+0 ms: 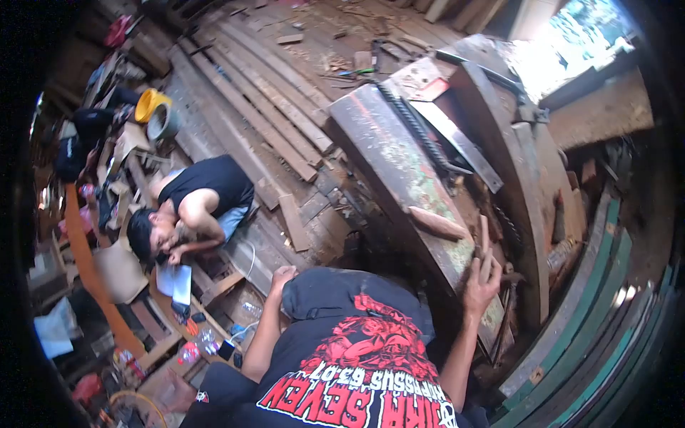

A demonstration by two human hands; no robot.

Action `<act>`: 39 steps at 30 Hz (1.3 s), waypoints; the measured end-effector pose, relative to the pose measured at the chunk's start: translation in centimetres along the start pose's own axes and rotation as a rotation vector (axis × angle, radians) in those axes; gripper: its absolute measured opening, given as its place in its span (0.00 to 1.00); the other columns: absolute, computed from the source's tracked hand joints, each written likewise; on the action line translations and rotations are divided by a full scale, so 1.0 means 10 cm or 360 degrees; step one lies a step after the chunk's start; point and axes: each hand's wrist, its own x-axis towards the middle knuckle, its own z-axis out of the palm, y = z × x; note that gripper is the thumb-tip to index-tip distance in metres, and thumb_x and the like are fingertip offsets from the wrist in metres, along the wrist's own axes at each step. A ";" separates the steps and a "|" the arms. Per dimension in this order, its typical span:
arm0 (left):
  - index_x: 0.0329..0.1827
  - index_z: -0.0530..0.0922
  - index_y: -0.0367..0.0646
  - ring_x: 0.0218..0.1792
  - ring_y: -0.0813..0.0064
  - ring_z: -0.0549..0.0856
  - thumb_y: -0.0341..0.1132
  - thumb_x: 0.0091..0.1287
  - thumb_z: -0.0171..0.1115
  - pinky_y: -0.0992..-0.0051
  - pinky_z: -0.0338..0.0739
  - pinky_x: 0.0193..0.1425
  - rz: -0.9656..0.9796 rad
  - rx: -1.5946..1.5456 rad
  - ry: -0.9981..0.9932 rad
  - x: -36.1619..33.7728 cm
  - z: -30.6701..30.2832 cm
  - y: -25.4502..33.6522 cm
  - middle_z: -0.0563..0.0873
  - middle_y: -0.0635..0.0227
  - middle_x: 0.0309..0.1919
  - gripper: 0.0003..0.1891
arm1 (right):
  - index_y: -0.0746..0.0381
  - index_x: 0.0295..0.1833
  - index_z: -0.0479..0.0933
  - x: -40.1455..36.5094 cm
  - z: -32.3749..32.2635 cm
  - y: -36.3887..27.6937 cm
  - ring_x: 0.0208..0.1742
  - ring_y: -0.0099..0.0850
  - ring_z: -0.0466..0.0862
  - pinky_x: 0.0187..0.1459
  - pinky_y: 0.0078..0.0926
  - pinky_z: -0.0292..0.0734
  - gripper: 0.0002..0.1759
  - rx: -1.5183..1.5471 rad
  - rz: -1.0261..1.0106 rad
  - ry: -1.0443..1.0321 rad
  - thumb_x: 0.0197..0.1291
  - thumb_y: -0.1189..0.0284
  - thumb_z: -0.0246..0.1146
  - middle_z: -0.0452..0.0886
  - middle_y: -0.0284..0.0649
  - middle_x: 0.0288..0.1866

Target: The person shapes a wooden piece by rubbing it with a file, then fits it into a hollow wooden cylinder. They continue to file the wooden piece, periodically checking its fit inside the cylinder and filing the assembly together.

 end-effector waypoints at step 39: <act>0.72 0.75 0.34 0.57 0.46 0.84 0.28 0.77 0.52 0.57 0.77 0.67 0.2052 0.0529 -0.1234 -1.46 2.80 3.59 0.83 0.46 0.57 0.22 | 0.45 0.75 0.68 -0.30 -0.12 -0.51 0.25 0.18 0.68 0.29 0.18 0.64 0.33 0.2167 0.1265 -0.0584 0.77 0.35 0.53 0.69 0.24 0.31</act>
